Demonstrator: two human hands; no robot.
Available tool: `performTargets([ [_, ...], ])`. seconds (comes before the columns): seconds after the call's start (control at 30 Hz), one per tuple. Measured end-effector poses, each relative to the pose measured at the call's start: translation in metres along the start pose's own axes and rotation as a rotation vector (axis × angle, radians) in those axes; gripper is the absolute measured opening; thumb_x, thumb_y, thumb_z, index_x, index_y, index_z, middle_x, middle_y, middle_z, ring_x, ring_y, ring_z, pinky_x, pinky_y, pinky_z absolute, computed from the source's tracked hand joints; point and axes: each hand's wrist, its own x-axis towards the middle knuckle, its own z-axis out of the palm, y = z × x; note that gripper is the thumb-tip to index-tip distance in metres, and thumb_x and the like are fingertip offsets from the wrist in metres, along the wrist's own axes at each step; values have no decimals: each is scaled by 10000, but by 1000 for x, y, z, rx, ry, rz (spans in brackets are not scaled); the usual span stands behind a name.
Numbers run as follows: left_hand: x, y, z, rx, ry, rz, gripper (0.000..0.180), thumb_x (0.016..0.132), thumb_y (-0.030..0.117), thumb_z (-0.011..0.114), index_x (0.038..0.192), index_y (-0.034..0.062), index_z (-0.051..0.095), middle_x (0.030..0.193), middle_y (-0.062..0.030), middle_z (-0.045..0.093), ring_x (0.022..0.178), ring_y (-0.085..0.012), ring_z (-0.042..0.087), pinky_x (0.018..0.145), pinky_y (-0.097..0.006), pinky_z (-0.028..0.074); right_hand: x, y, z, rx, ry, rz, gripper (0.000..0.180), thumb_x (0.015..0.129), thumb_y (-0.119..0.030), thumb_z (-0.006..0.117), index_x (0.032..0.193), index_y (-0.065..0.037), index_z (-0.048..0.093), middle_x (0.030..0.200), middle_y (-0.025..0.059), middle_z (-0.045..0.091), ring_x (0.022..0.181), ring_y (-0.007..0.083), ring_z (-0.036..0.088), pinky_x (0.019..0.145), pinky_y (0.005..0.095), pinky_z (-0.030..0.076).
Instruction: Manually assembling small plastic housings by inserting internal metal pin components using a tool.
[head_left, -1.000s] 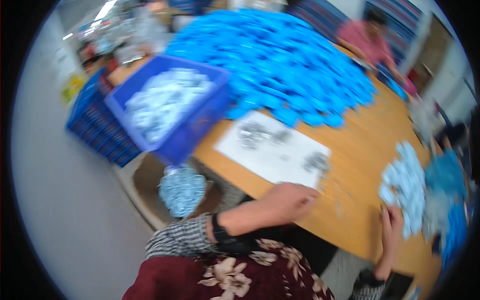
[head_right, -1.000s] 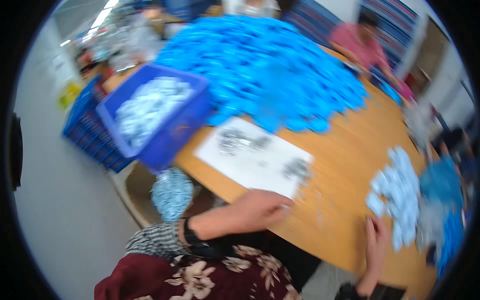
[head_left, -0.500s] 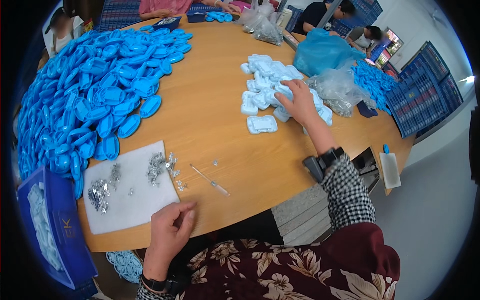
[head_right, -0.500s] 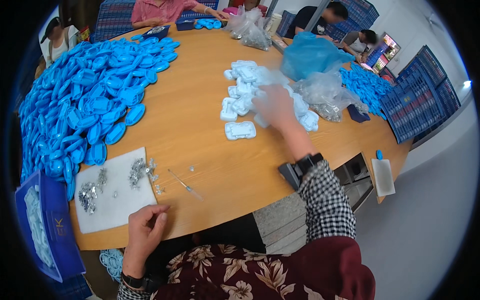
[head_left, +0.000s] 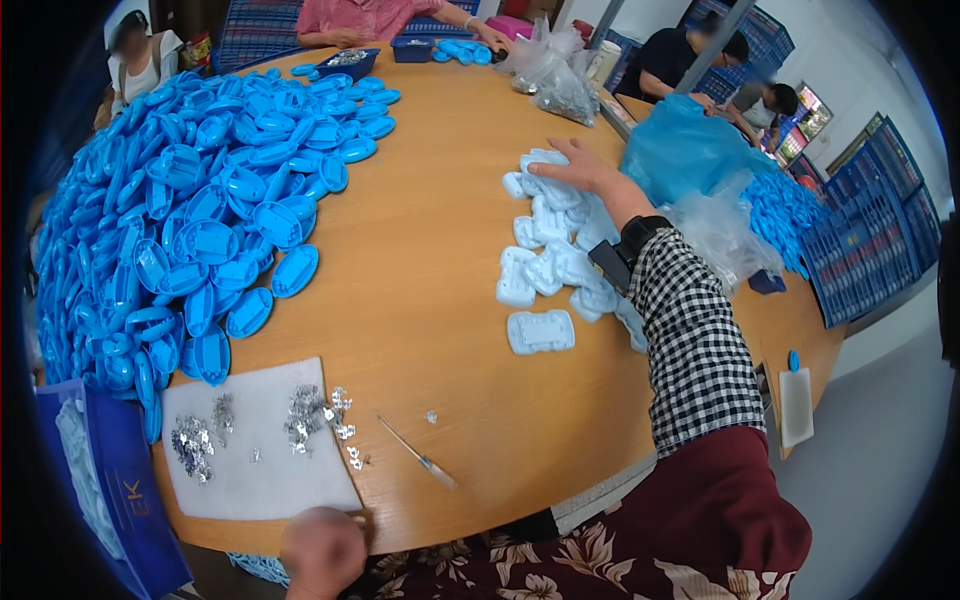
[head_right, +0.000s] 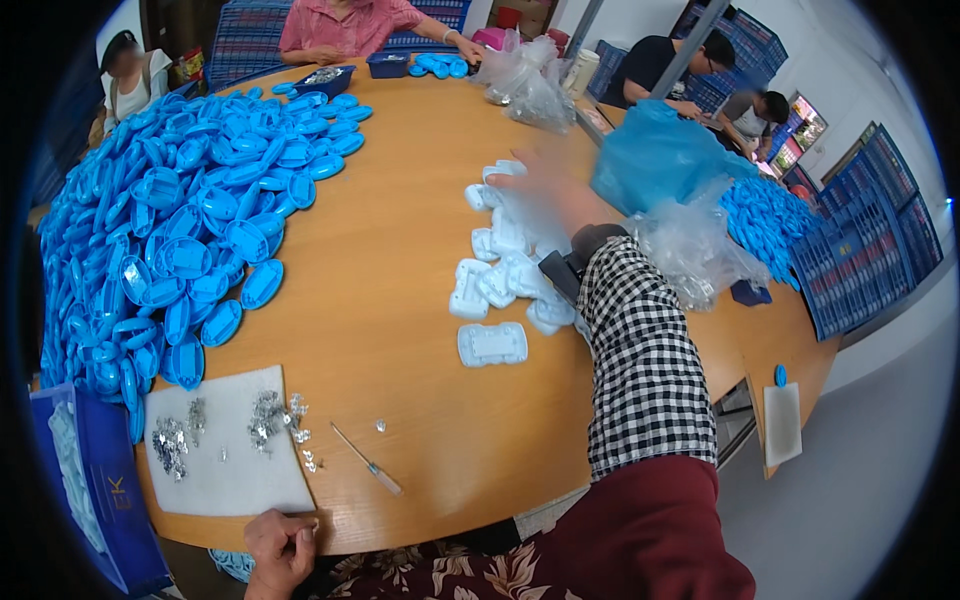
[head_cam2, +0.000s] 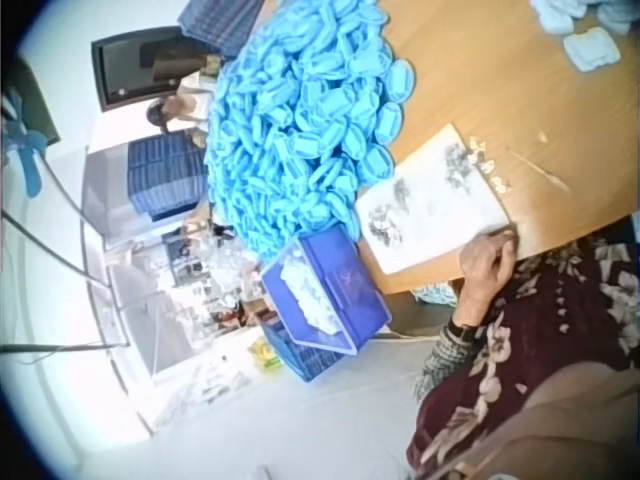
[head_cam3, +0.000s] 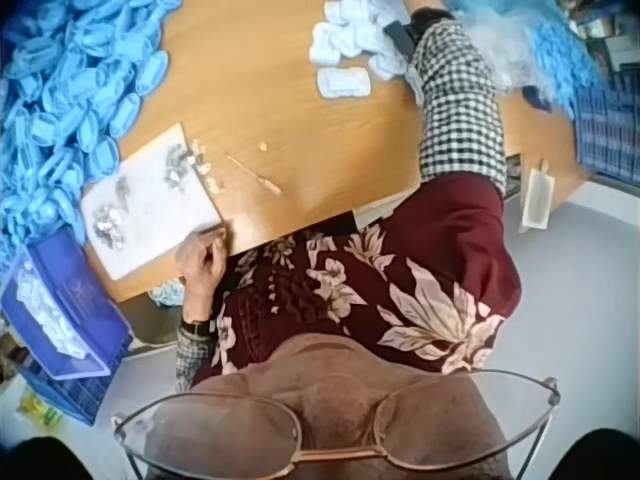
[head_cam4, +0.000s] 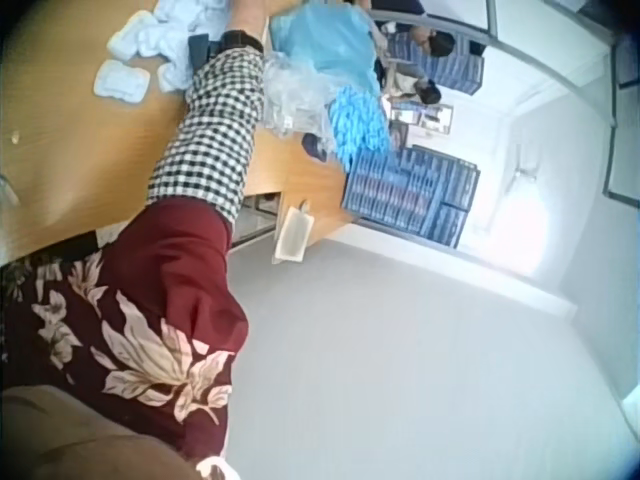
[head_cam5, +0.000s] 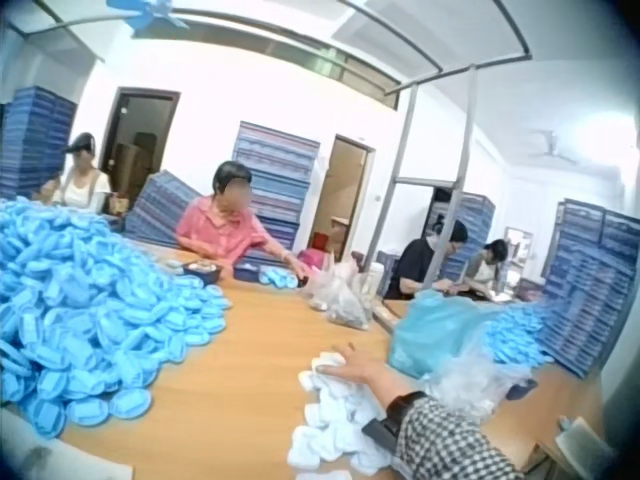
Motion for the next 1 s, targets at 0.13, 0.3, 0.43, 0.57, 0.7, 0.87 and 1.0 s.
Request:
performTargets([
  [0.13, 11, 9, -2, 6, -6, 49, 41, 891, 42, 693, 866, 30, 663, 763, -131, 668, 609, -290, 609, 551, -392, 479, 19, 13, 6, 107, -209, 4, 1084, 750, -846, 567, 1524, -102, 415, 1598, 234, 295, 1474, 396, 297, 1190, 473, 280],
  [0.3, 20, 11, 4, -7, -28, 56, 46, 909, 54, 674, 871, 27, 670, 767, -129, 674, 632, -298, 626, 580, -388, 501, 11, 6, 9, 129, -207, -84, 1069, 764, -844, 546, 1506, -81, 440, 1589, 236, 312, 1469, 398, 303, 1196, 459, 267],
  [0.43, 16, 17, 4, 13, -24, 18, 82, 928, 74, 658, 863, 26, 668, 786, -127, 686, 664, -303, 647, 617, -388, 517, 1, -63, 34, 106, -260, -17, 1056, 767, -835, 548, 1493, -74, 456, 1583, 248, 313, 1461, 409, 311, 1195, 454, 271],
  [0.57, 11, 11, 7, 59, -24, 48, 86, 925, 76, 665, 849, 38, 667, 789, -124, 692, 685, -299, 661, 639, -381, 529, -38, -107, 30, 131, -263, -85, 1031, 800, -816, 519, 1511, -76, 425, 1587, 260, 293, 1465, 417, 294, 1204, 453, 259],
  [0.7, 9, 17, 6, 98, -8, 32, 83, 917, 72, 677, 838, 48, 666, 783, -121, 693, 688, -297, 665, 651, -379, 535, -26, -69, 27, 303, -209, -103, 981, 856, -789, 461, 1545, -98, 366, 1624, 198, 257, 1502, 365, 235, 1226, 467, 195],
  [0.87, 8, 19, 8, 80, 9, 41, 87, 916, 74, 679, 836, 45, 665, 787, -125, 693, 691, -297, 666, 654, -378, 536, -77, 36, -29, -83, -202, 170, 869, 931, -724, 398, 1542, -107, 377, 1638, 179, 228, 1500, 368, 243, 1216, 488, 206],
  [1.0, 14, 20, 13, 73, 1, 50, 95, 919, 76, 677, 832, 41, 665, 801, -130, 695, 700, -297, 668, 655, -381, 537, -46, 101, 17, 39, -188, 243, 845, 957, -695, 368, 1521, -68, 400, 1607, 206, 294, 1487, 369, 276, 1208, 459, 235],
])
